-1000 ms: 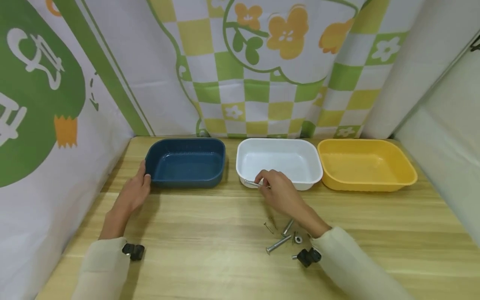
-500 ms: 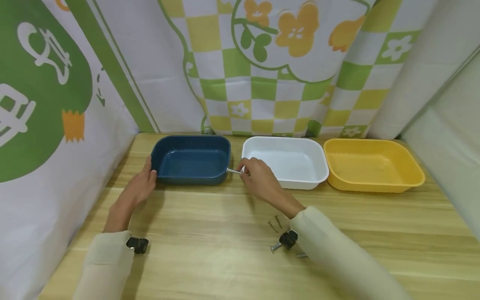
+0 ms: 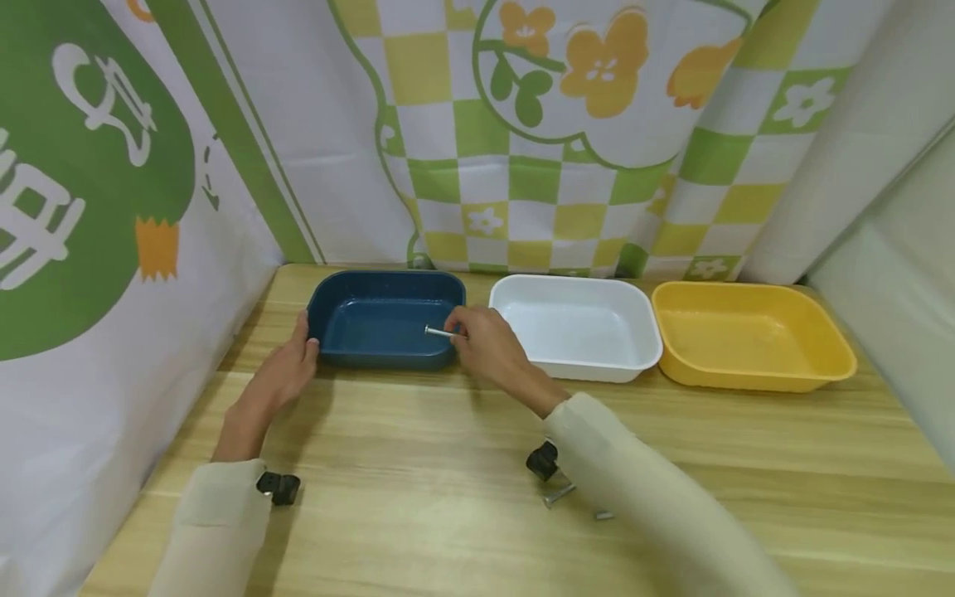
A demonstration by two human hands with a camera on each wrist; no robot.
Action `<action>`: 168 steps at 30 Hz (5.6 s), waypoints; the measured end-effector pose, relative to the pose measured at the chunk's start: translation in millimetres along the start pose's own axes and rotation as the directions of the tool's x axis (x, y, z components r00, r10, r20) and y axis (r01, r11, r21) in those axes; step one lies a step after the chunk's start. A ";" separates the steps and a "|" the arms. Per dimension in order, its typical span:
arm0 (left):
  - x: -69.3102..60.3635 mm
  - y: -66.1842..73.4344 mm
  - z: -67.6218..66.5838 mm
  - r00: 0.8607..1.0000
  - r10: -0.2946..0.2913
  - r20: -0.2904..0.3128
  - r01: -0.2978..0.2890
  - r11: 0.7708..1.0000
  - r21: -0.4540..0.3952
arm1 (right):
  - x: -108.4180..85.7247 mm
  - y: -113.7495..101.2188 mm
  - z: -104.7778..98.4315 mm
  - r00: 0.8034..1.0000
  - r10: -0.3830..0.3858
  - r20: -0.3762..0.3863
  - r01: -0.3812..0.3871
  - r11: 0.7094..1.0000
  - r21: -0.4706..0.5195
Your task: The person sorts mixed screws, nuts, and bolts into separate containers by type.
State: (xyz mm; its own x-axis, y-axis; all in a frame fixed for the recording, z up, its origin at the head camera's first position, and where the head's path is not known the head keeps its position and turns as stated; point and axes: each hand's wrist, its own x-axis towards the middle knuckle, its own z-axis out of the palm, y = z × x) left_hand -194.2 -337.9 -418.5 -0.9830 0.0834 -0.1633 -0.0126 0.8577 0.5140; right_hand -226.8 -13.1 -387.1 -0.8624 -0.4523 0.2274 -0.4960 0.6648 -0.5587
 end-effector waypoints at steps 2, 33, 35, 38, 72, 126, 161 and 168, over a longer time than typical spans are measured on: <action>-0.1 0.6 -0.8 1.000 -0.005 -0.007 0.005 1.000 0.002 | 3.4 -3.6 4.0 1.000 0.006 0.009 -0.006 1.000 -0.003; -0.5 1.2 1.0 1.000 -0.013 -0.023 0.013 1.000 0.014 | 32.3 -23.6 33.0 0.984 0.042 0.173 -0.003 0.975 -0.221; -1.4 1.8 1.8 1.000 -0.014 -0.025 0.014 1.000 0.009 | 31.6 -24.1 32.7 0.981 0.052 0.184 -0.011 0.976 -0.217; -2.6 2.9 3.0 1.000 -0.017 -0.021 0.017 1.000 0.003 | 30.1 -24.0 32.7 0.980 0.065 0.190 -0.027 0.981 -0.195; -0.6 -1.7 -0.4 1.000 -0.022 0.019 0.023 0.999 -0.034 | -55.1 30.0 -27.8 0.984 -0.179 0.010 0.173 0.961 0.217; -2.4 0.4 0.4 1.000 -0.013 0.019 0.014 0.999 -0.040 | -181.2 112.1 -70.2 0.986 0.035 0.165 -0.059 0.988 0.142; -0.6 -2.6 2.3 1.000 -0.014 0.006 0.014 0.999 -0.040 | -159.6 104.5 -64.8 0.969 -0.009 0.245 -0.013 0.996 0.086; -0.7 -2.7 3.3 1.000 -0.019 0.003 0.019 0.999 -0.041 | -144.9 95.8 -64.2 0.973 -0.107 0.202 0.091 0.992 0.090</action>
State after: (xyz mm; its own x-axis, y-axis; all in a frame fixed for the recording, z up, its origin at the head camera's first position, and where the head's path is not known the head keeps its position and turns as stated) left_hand -192.9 -338.6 -422.5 -0.9821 0.0685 -0.1755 -0.0390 0.8374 0.5452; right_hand -155.9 154.3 -422.4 -0.7658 -0.6317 0.1201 -0.5610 0.5651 -0.6049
